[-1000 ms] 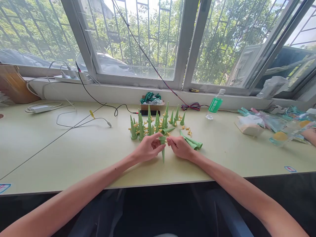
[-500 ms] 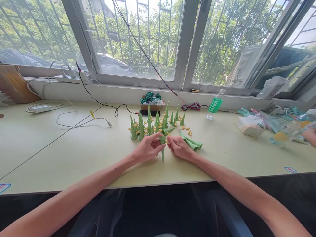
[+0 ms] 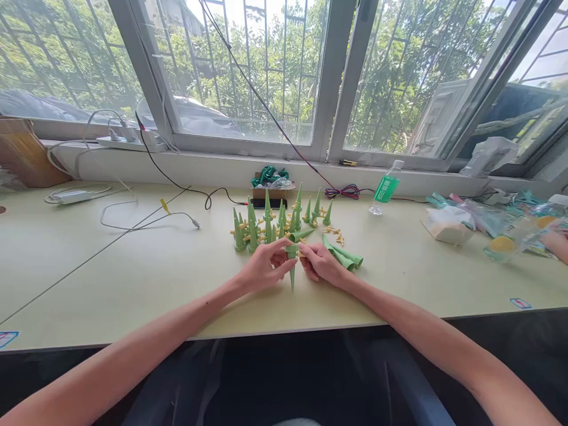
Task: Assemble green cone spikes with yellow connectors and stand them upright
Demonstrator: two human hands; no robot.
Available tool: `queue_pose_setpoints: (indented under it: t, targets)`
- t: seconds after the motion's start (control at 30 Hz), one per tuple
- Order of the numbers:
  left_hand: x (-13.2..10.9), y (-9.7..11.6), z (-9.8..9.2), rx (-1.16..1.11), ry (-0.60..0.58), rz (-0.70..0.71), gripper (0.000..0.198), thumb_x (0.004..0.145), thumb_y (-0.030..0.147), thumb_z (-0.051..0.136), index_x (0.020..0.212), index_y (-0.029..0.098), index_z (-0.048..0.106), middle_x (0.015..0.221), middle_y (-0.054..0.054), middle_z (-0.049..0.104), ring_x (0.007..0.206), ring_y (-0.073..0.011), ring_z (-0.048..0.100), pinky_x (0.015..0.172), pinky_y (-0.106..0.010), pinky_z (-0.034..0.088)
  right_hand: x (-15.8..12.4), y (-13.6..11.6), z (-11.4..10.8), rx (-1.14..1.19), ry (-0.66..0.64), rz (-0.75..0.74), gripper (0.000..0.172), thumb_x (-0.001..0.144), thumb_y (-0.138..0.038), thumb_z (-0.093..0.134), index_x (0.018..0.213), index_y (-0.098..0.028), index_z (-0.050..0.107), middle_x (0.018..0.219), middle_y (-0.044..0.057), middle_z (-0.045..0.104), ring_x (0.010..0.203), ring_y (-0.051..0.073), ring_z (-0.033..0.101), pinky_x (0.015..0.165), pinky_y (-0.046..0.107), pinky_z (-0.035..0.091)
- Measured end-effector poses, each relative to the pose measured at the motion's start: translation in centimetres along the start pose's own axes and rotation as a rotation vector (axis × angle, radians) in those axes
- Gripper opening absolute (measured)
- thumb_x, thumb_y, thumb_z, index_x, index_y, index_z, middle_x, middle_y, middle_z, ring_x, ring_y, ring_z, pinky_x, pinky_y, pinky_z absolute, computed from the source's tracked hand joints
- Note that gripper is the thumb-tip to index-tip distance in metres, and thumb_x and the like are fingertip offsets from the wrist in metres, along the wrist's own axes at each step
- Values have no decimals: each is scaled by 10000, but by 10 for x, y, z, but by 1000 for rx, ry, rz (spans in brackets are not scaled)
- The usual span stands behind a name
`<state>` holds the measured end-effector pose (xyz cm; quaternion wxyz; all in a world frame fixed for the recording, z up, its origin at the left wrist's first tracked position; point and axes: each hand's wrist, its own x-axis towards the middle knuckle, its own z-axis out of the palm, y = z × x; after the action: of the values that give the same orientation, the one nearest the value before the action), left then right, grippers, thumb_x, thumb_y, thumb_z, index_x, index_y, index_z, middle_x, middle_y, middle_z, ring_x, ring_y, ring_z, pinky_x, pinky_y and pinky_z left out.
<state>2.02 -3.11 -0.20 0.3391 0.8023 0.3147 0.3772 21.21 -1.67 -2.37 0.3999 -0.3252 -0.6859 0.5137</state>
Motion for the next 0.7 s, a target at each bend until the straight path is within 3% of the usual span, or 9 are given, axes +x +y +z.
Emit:
queue_pose_setpoints:
  t: [0.13, 0.3, 0.53, 0.7]
  targets:
    - [1, -3, 0, -111, -2, -92, 297, 895, 369, 628, 1081, 174, 502, 594, 48, 564, 460, -92, 534, 460, -198, 446, 1, -2, 0, -105, 89, -69, 436, 978, -501, 433, 677, -190, 478, 394, -73, 445, 301, 66, 350, 371, 210, 304]
    - [3, 0, -1, -222, 17, -173, 339, 872, 398, 660, 1070, 189, 481, 557, 59, 551, 448, -112, 553, 414, -196, 433, 1, -6, -4, -201, 240, -220, 242, 940, -436, 553, 943, -196, 526, 595, -55, 556, 434, 87, 487, 464, 221, 414]
    - [7, 4, -6, -361, 70, -230, 361, 841, 411, 696, 1014, 183, 476, 520, 51, 569, 423, -117, 550, 404, -203, 425, -1, -5, -7, -379, 148, -327, 256, 939, -364, 570, 1116, -181, 590, 804, 25, 644, 646, 125, 601, 650, 272, 534]
    - [7, 4, -7, -430, 74, -270, 386, 821, 395, 721, 1026, 187, 469, 514, 54, 577, 421, -118, 547, 415, -207, 418, 0, -3, -8, -442, 177, -359, 229, 961, -356, 540, 1099, -188, 609, 867, 40, 662, 663, 119, 610, 666, 274, 537]
